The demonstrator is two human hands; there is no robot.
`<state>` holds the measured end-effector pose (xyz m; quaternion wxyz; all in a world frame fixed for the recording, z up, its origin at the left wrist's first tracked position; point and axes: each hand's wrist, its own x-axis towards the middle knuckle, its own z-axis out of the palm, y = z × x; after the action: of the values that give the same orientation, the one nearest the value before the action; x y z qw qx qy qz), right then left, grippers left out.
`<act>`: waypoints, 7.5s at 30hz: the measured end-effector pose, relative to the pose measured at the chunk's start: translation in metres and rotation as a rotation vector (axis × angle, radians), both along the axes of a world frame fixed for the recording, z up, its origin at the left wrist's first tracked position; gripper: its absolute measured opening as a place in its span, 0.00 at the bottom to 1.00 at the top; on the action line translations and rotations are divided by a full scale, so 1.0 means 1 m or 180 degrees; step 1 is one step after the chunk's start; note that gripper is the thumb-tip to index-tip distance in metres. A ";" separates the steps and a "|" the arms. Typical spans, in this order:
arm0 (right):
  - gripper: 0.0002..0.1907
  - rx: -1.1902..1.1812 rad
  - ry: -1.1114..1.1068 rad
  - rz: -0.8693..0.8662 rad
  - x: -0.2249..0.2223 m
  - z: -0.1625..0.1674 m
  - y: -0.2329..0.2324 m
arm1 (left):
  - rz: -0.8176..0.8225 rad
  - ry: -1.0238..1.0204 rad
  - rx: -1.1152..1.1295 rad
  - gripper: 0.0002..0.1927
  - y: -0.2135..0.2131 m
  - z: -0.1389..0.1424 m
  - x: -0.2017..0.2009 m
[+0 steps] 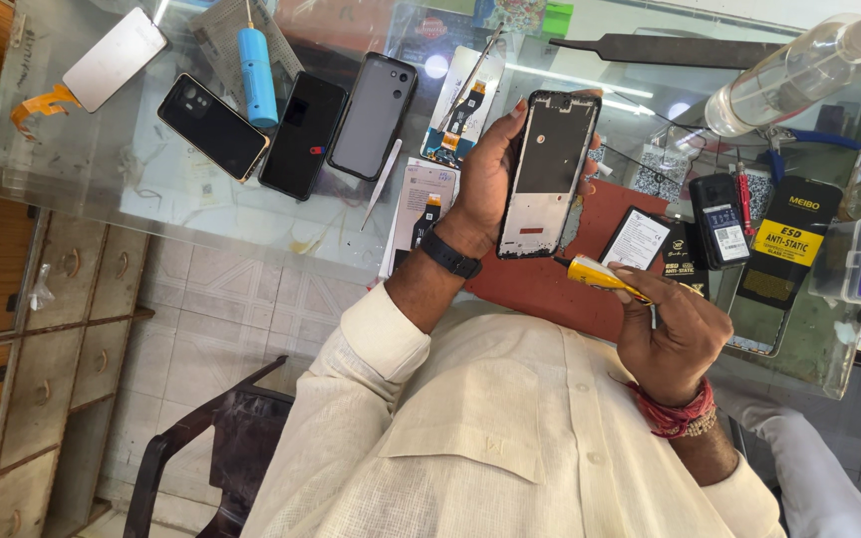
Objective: The person disassembles a smartphone, removes the old battery, and prepares the chassis for reassembly. They apply adhesive to the phone's frame and handle a new battery and flex cable, placing components on the workbench.
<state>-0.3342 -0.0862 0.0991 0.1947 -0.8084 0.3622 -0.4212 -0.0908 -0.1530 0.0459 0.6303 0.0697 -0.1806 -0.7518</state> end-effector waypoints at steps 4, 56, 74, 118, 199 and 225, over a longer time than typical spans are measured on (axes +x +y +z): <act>0.04 -0.0051 0.0049 -0.0049 0.000 -0.001 -0.001 | -0.0002 0.0010 0.0002 0.33 -0.001 0.000 -0.001; 0.16 -0.1576 -0.0067 -0.0061 0.043 0.041 -0.070 | 0.1127 -0.0017 0.0318 0.34 0.021 0.008 -0.060; 0.15 -0.1534 -0.0155 0.0028 0.046 0.034 -0.076 | 0.1234 -0.0107 0.0320 0.30 0.014 0.000 -0.063; 0.15 -0.1503 -0.0100 -0.0012 0.044 0.031 -0.072 | 0.1119 -0.0004 0.0462 0.32 0.017 -0.021 -0.064; 0.15 -0.1505 -0.0112 -0.0207 0.041 0.024 -0.077 | 0.1166 -0.0194 0.0267 0.34 0.019 -0.006 -0.065; 0.09 -0.1752 -0.0172 -0.0327 0.021 0.054 -0.066 | 0.1483 -0.0685 0.0865 0.41 0.020 0.028 -0.077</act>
<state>-0.3127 -0.1527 0.1534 -0.0441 -0.7999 0.2694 -0.5344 -0.1682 -0.1332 0.0737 0.7481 0.2725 -0.1233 -0.5924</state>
